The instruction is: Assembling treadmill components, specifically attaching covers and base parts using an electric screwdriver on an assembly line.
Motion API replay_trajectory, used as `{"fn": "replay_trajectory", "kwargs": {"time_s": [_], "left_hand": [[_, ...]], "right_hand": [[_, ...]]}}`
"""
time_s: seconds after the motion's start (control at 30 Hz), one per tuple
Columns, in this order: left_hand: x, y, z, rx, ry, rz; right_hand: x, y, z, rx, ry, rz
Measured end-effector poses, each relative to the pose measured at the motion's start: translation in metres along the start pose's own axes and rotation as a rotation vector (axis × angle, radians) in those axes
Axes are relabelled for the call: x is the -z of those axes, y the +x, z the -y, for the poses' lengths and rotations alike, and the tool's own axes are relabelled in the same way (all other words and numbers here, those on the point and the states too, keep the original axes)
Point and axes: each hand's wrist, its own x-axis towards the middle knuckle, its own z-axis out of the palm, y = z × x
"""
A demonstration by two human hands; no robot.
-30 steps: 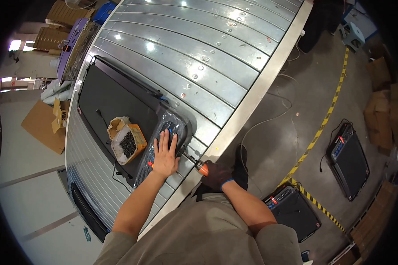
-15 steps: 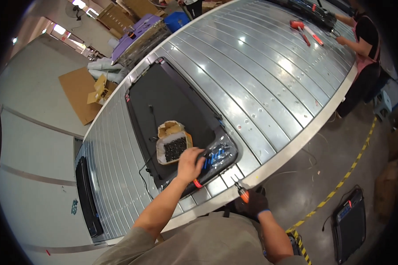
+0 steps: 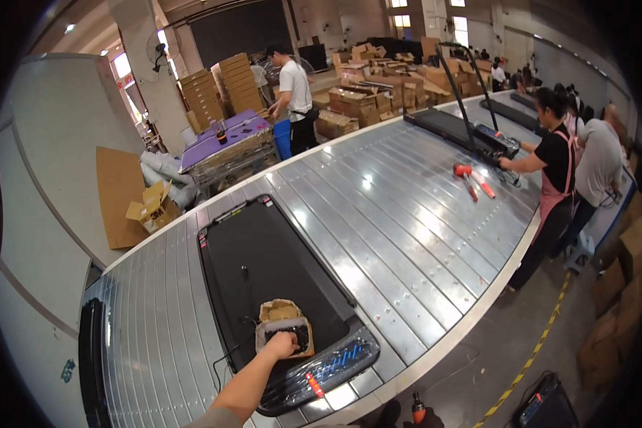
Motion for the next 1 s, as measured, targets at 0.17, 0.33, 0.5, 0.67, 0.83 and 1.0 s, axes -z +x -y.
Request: {"fn": "replay_trajectory", "kwargs": {"time_s": [0.17,0.33,0.5,0.67,0.83,1.0], "left_hand": [[-0.010,0.002,-0.022,-0.034,-0.071,0.025],[-0.004,-0.017,-0.041,-0.032,-0.288,-0.225],[-0.007,-0.057,-0.066,0.191,-1.107,-0.465],[0.012,-0.108,-0.178,0.359,-1.953,0.035],[0.003,-0.128,-0.206,0.409,-2.258,-0.018],[-0.002,-0.161,-0.217,0.426,-2.372,-0.199]], "right_hand": [[0.028,0.004,-0.015,0.021,-0.052,0.050],[0.062,-0.016,0.010,0.079,-0.140,0.064],[0.072,-0.012,0.075,0.259,-0.222,0.150],[0.110,-0.039,0.171,0.522,-0.308,0.170],[0.132,-0.039,0.205,0.670,-0.413,0.297],[0.133,-0.035,0.197,0.814,-0.423,0.364]]}}
